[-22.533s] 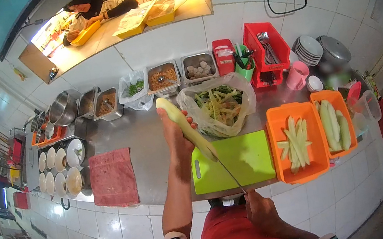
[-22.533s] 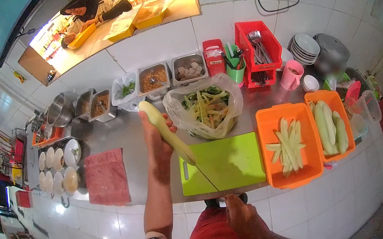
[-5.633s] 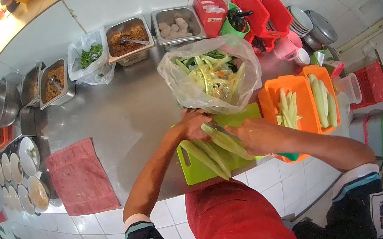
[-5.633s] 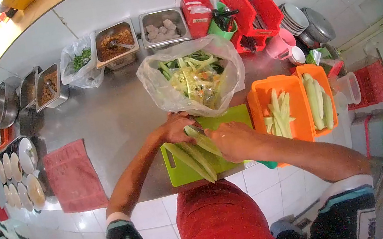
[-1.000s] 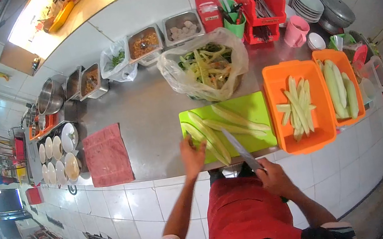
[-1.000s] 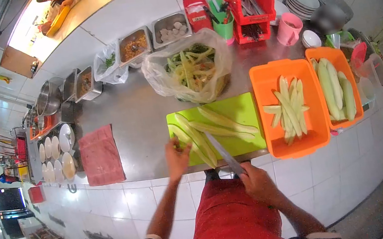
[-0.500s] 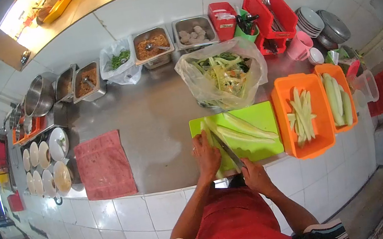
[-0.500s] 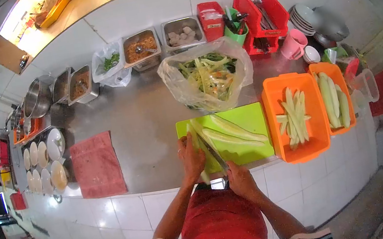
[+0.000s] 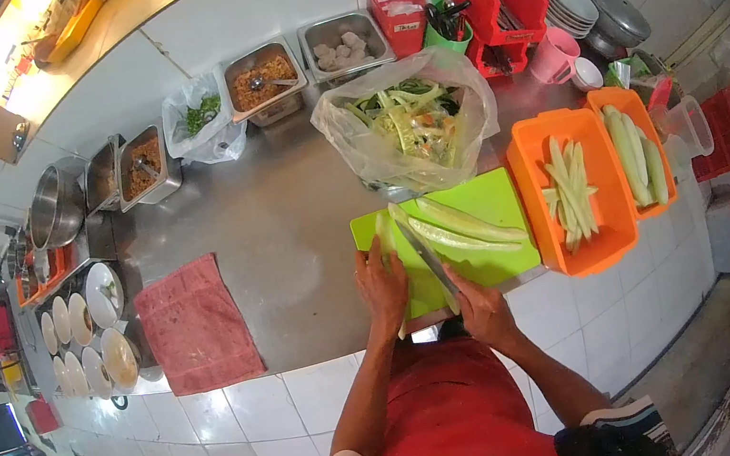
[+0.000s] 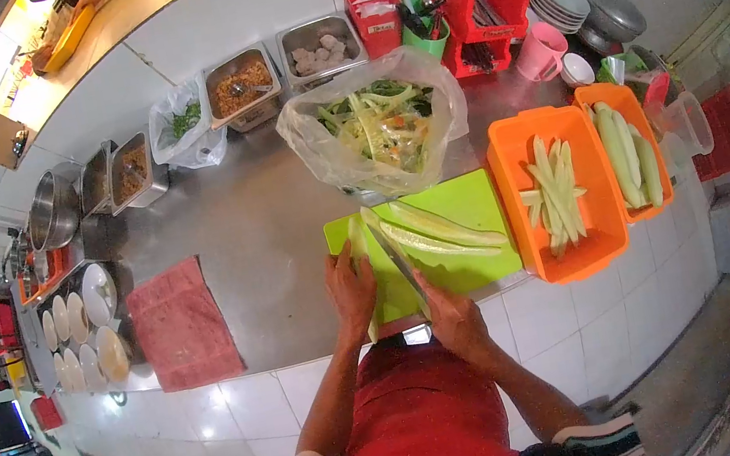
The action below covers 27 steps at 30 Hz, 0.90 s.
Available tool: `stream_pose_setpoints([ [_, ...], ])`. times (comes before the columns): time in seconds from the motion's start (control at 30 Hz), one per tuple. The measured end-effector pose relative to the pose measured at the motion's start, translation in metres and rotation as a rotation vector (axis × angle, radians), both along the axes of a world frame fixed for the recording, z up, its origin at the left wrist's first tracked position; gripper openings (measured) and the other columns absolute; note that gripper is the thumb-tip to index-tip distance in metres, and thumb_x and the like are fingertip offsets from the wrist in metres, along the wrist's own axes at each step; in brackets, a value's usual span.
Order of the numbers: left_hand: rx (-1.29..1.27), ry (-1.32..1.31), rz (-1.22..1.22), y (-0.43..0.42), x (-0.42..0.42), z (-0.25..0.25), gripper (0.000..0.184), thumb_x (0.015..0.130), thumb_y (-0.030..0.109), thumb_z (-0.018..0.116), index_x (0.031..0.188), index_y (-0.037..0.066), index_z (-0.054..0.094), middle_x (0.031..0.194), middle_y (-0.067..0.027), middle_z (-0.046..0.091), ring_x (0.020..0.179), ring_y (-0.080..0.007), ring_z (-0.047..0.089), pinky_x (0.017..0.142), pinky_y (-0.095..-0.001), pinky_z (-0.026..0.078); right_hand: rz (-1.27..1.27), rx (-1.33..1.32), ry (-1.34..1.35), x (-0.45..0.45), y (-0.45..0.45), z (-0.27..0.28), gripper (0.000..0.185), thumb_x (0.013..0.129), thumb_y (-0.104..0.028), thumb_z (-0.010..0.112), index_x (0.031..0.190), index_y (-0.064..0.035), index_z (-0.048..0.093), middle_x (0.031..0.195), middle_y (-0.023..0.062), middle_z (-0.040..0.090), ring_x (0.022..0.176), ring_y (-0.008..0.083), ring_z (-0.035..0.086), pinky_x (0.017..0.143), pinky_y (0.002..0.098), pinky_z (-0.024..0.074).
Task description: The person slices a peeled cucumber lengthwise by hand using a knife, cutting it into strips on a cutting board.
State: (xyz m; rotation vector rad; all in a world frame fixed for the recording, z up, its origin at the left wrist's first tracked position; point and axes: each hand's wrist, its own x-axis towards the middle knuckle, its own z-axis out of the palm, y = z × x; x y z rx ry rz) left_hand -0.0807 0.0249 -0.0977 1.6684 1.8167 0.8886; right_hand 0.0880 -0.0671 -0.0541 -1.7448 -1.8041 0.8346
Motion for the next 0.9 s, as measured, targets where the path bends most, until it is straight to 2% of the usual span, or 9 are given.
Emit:
stream_pose_setpoints([
  [0.13, 0.002, -0.003, 0.013, 0.001, 0.001, -0.004, 0.038, 0.087, 0.011, 0.063, 0.123, 0.0, 0.063, 0.102, -0.0207, 0.058, 0.091, -0.0376, 0.06, 0.08, -0.0465, 0.048, 0.024, 0.036, 0.019, 0.007, 0.014, 0.003, 0.055, 0.09, 0.0, 0.052, 0.144, -0.0117, 0.046, 0.115, 0.0262, 0.063, 0.102, 0.0446, 0.062, 0.088, 0.0472, 0.0507],
  [0.23, -0.056, -0.069, 0.005, 0.005, -0.004, -0.003, 0.038, 0.088, 0.011, 0.062, 0.124, 0.001, 0.063, 0.101, -0.02, 0.058, 0.09, -0.0371, 0.061, 0.078, -0.0464, 0.05, 0.061, -0.063, -0.02, 0.01, 0.025, 0.015, 0.057, 0.09, -0.002, 0.053, 0.144, -0.0141, 0.045, 0.117, 0.0248, 0.063, 0.103, 0.0443, 0.062, 0.089, 0.0483, 0.0502],
  [0.4, -0.05, -0.028, -0.015, 0.007, -0.007, -0.005, 0.038, 0.087, 0.012, 0.061, 0.124, 0.003, 0.063, 0.101, -0.0196, 0.06, 0.088, -0.036, 0.062, 0.076, -0.0453, 0.051, 0.108, -0.161, -0.16, 0.011, 0.036, 0.025, 0.06, 0.09, -0.004, 0.053, 0.146, -0.0231, 0.043, 0.122, 0.0226, 0.062, 0.104, 0.0437, 0.061, 0.088, 0.0493, 0.0506],
  [0.5, -0.052, -0.041, -0.01, 0.008, -0.007, -0.004, 0.038, 0.087, 0.011, 0.061, 0.124, 0.003, 0.064, 0.101, -0.0197, 0.06, 0.088, -0.0359, 0.063, 0.077, -0.0454, 0.051, 0.137, -0.093, -0.126, 0.013, 0.039, 0.025, 0.061, 0.09, -0.004, 0.053, 0.146, -0.0251, 0.042, 0.122, 0.0223, 0.062, 0.104, 0.0435, 0.061, 0.088, 0.0501, 0.0507],
  [0.63, -0.086, -0.065, -0.002, 0.009, -0.007, -0.002, 0.038, 0.086, 0.011, 0.06, 0.123, 0.003, 0.064, 0.1, -0.0197, 0.06, 0.088, -0.0358, 0.063, 0.078, -0.0455, 0.051, 0.142, -0.174, -0.232, 0.012, 0.046, 0.034, 0.061, 0.09, -0.005, 0.054, 0.146, -0.025, 0.042, 0.122, 0.0217, 0.062, 0.105, 0.0431, 0.061, 0.088, 0.0505, 0.0509],
  [0.73, -0.074, -0.046, -0.009, 0.009, -0.007, 0.0, 0.038, 0.086, 0.012, 0.061, 0.124, 0.003, 0.064, 0.101, -0.0196, 0.06, 0.088, -0.0359, 0.063, 0.078, -0.0456, 0.051, 0.178, -0.141, -0.273, 0.016, 0.048, 0.032, 0.06, 0.09, -0.01, 0.055, 0.147, -0.0229, 0.041, 0.117, 0.0194, 0.065, 0.098, 0.0405, 0.064, 0.083, 0.0469, 0.0526],
  [0.8, -0.069, -0.057, -0.006, 0.009, -0.007, -0.003, 0.039, 0.086, 0.012, 0.06, 0.124, 0.004, 0.064, 0.101, -0.0193, 0.059, 0.088, -0.0357, 0.063, 0.078, -0.0455, 0.051, 0.206, -0.002, -0.23, 0.018, 0.051, 0.035, 0.062, 0.089, -0.007, 0.056, 0.147, -0.0222, 0.042, 0.115, 0.0186, 0.065, 0.097, 0.0401, 0.064, 0.083, 0.0467, 0.0526],
  [0.9, -0.079, -0.065, -0.008, 0.008, -0.008, -0.003, 0.039, 0.087, 0.012, 0.06, 0.124, 0.005, 0.064, 0.102, -0.0189, 0.059, 0.089, -0.0355, 0.063, 0.077, -0.0453, 0.051, 0.249, -0.004, -0.204, 0.024, 0.055, 0.042, 0.063, 0.087, -0.004, 0.057, 0.146, -0.0208, 0.042, 0.117, 0.0179, 0.065, 0.099, 0.0396, 0.064, 0.084, 0.0464, 0.0525],
])
